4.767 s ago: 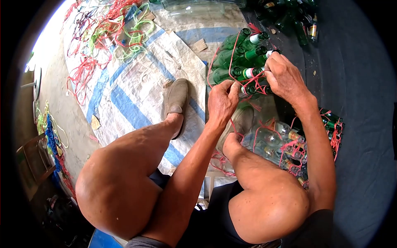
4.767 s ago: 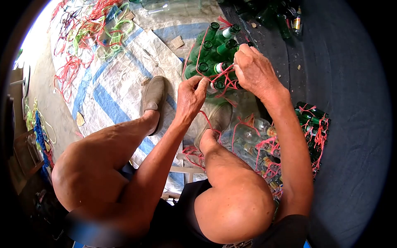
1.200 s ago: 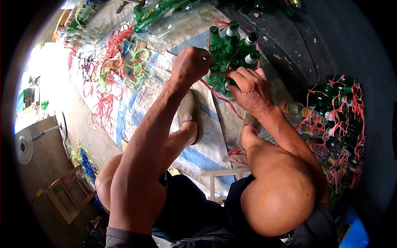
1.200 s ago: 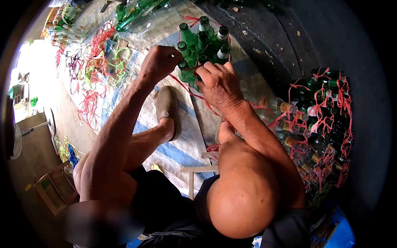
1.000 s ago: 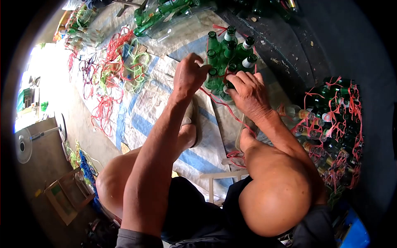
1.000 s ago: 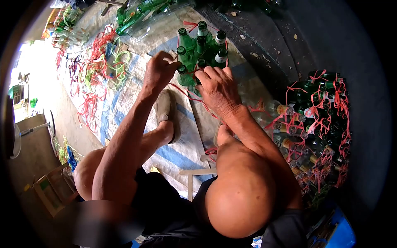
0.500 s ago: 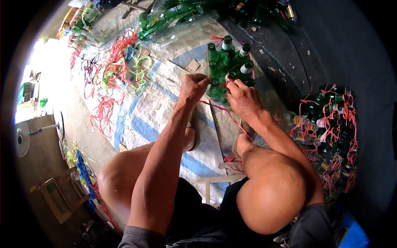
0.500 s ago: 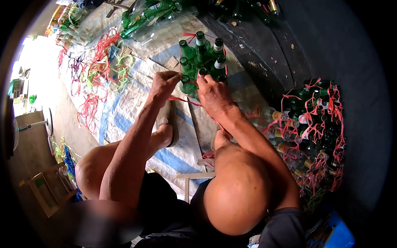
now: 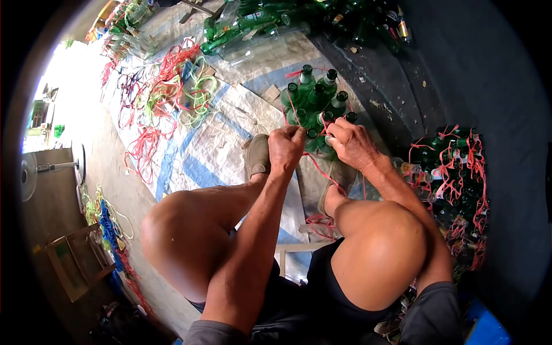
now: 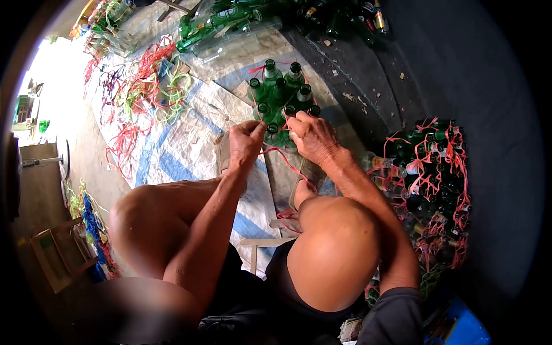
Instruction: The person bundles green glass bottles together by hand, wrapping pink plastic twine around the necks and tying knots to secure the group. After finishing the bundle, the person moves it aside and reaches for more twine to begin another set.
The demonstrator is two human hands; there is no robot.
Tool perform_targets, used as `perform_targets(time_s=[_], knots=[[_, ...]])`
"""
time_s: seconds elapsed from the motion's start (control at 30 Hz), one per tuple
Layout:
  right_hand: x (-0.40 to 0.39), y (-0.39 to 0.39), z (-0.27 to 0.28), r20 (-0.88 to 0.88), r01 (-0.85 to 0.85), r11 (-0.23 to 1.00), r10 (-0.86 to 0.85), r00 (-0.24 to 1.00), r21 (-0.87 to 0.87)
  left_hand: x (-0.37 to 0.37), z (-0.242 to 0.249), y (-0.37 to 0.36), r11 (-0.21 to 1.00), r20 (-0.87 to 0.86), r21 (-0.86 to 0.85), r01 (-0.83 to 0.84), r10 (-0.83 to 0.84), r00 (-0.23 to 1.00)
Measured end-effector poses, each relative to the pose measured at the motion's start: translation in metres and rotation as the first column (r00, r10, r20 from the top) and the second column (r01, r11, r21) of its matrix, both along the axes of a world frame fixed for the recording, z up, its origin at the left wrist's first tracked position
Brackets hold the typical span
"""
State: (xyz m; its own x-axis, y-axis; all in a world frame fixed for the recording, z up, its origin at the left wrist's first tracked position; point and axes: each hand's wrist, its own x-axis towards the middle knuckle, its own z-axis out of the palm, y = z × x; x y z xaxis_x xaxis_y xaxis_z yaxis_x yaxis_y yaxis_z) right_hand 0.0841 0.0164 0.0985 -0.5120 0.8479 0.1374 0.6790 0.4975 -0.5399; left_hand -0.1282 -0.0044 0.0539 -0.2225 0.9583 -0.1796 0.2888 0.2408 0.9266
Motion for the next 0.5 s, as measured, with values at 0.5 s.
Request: perform_targets(time_s=[0.5], knots=[[0.036, 0.005, 0.015, 0.087, -0.166, 0.983, 0.172, 0.981, -0.073, 0.043, 0.012, -0.046, 0.994, 0.082, -0.029, -0.107, 0.109, 0.991]])
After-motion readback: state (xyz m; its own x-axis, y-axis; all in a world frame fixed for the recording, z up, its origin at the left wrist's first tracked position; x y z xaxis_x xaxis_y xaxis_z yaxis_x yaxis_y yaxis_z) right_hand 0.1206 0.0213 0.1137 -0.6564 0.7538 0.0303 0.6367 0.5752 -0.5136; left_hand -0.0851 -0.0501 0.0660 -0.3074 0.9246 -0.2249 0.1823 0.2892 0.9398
